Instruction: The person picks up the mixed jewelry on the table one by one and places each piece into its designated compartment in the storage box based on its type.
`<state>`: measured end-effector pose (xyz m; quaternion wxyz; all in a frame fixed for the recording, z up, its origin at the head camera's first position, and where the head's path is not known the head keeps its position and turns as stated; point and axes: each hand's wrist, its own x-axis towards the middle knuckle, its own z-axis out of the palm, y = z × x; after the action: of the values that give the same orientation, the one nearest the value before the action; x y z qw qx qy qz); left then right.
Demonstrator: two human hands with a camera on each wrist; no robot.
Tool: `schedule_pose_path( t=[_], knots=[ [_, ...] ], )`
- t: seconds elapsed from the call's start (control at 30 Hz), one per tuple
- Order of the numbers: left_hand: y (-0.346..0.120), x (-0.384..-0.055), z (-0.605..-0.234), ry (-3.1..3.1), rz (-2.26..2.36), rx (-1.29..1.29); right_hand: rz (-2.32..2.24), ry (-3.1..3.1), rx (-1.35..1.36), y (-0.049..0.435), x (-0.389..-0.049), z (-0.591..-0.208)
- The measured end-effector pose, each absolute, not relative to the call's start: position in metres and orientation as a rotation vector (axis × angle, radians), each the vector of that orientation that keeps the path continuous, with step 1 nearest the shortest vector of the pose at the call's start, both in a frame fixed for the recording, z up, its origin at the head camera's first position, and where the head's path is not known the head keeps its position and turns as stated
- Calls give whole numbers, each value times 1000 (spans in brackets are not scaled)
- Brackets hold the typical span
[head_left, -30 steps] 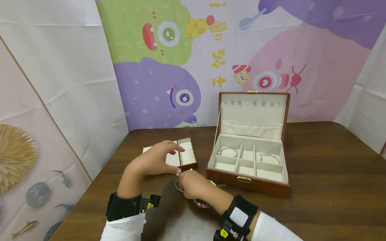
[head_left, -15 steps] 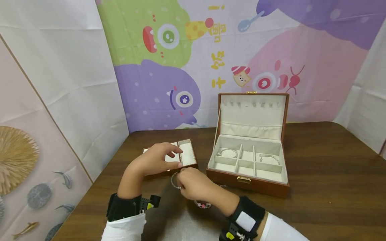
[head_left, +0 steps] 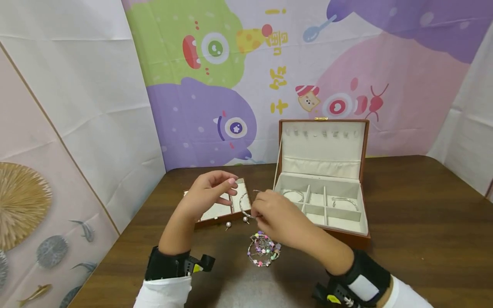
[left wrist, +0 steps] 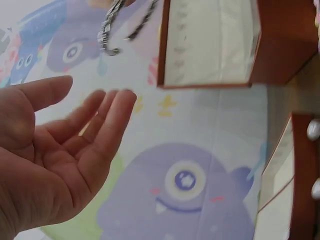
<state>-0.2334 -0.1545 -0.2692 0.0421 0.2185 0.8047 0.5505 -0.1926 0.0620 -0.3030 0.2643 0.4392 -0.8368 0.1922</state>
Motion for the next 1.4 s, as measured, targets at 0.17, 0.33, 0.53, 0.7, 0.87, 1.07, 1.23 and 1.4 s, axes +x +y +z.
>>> schedule_pose_path(
  t=[0.17,0.33,0.53,0.7,0.87,1.07,1.23,1.4],
  knots=[
    [-139,-234,-278,2293,1715,672,510,-2178,1207,87,-194,-297],
    [-125,-230,-284,2093,1863,670,461,-2140,1245,100,-197,-296],
    [-113,-225,-289,2070,1992,524,388,-2127,1263,103,-199,-297],
    [-110,-226,-292,2143,2061,413,585,-2068,1277,105,-203,-296],
    [-106,-225,-290,2161,2132,359,1189,-2176,875,115,-204,-286],
    [-99,-223,-290,2086,2172,427,1943,-2310,613,130,-212,-280],
    [-95,-221,-291,2037,2210,434,2400,-2194,696,135,-216,-280],
    [-93,-219,-292,2011,2232,408,2482,-2148,673,135,-216,-281]
  ],
)
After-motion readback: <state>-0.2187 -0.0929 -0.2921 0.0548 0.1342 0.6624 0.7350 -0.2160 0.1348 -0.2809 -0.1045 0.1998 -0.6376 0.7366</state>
